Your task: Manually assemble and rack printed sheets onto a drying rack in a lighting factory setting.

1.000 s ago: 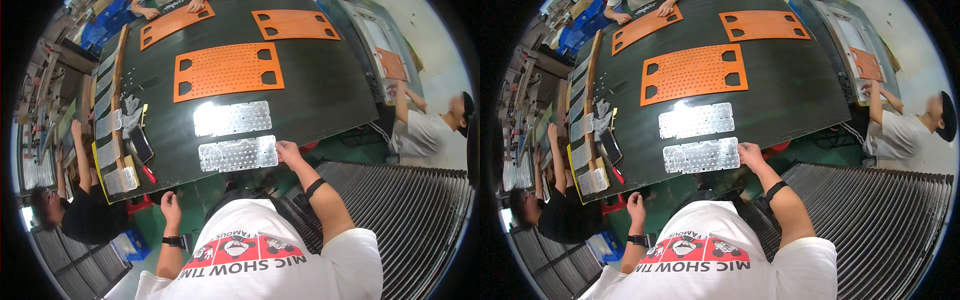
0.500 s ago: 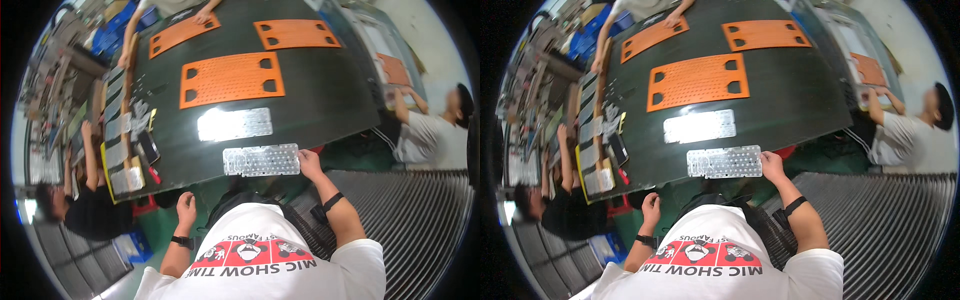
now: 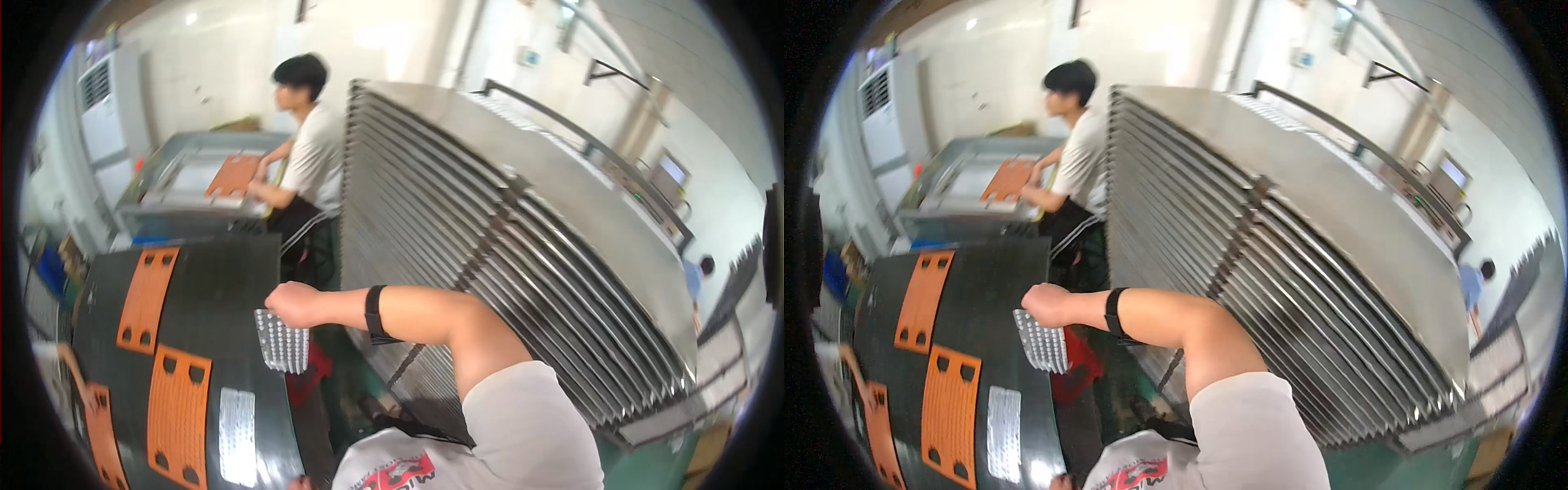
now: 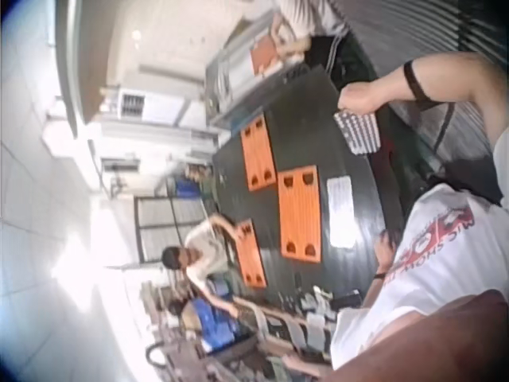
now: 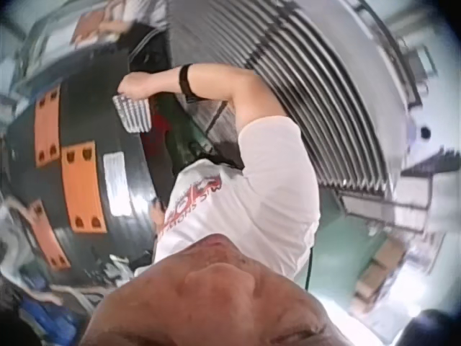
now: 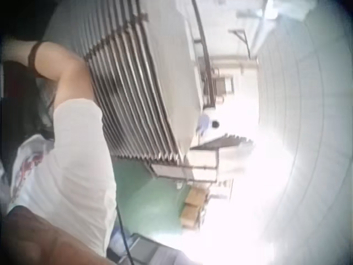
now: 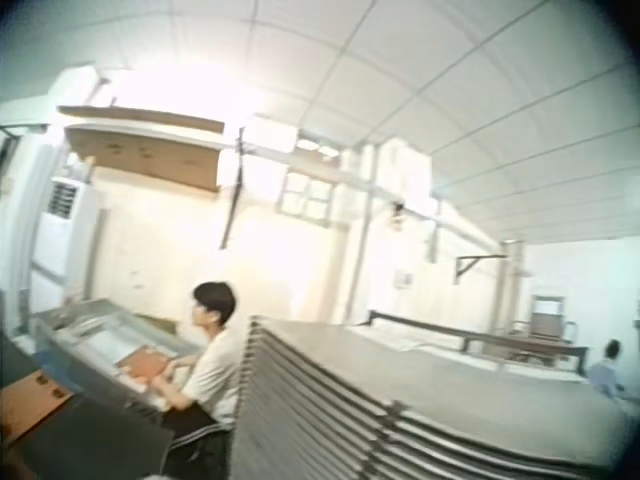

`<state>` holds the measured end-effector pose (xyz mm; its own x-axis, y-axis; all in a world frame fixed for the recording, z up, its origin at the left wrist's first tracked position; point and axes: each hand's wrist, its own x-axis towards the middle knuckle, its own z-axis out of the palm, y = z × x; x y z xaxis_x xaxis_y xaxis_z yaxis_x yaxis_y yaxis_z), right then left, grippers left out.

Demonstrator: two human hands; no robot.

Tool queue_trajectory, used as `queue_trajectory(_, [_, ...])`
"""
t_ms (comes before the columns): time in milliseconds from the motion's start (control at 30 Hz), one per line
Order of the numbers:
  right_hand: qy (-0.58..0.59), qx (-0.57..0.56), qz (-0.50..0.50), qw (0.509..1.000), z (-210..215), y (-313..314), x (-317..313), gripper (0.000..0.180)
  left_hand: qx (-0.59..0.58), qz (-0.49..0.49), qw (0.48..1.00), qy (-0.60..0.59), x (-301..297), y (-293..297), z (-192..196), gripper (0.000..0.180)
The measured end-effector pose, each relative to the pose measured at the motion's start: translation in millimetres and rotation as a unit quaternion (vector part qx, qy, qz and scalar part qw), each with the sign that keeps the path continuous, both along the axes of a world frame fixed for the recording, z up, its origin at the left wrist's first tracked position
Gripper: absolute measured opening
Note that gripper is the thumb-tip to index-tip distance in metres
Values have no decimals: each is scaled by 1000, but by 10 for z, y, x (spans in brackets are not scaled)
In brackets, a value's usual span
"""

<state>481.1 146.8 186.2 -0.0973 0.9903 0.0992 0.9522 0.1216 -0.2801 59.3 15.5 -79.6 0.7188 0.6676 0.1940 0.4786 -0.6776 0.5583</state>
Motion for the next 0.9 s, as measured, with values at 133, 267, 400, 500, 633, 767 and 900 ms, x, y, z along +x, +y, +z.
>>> queue_trajectory(133, [-130,76,-90,984,934,-371,287,10,-256,18,966,18,-90,74,-435,36])
queue_trajectory(267, [-136,139,-192,962,2011,-948,848,11,-266,-18,962,67,-91,227,-666,35])
queue_trajectory(400, [19,140,-440,887,3401,-2309,913,27,-189,-45,976,102,-76,328,-721,33])
queue_trajectory(500, [73,238,-549,798,4003,-3413,1067,28,-141,-51,982,116,-30,330,-759,31])
queue_trajectory(633, [288,361,-571,679,4013,-4353,1762,16,-87,-48,986,132,-2,289,-819,28])
queue_trajectory(767, [385,468,-589,535,3232,-4405,2417,7,-37,-31,988,144,-178,289,-945,26])
queue_trajectory(900, [276,399,-619,618,2603,-5120,3263,9,11,-44,989,142,-104,271,-1145,24])
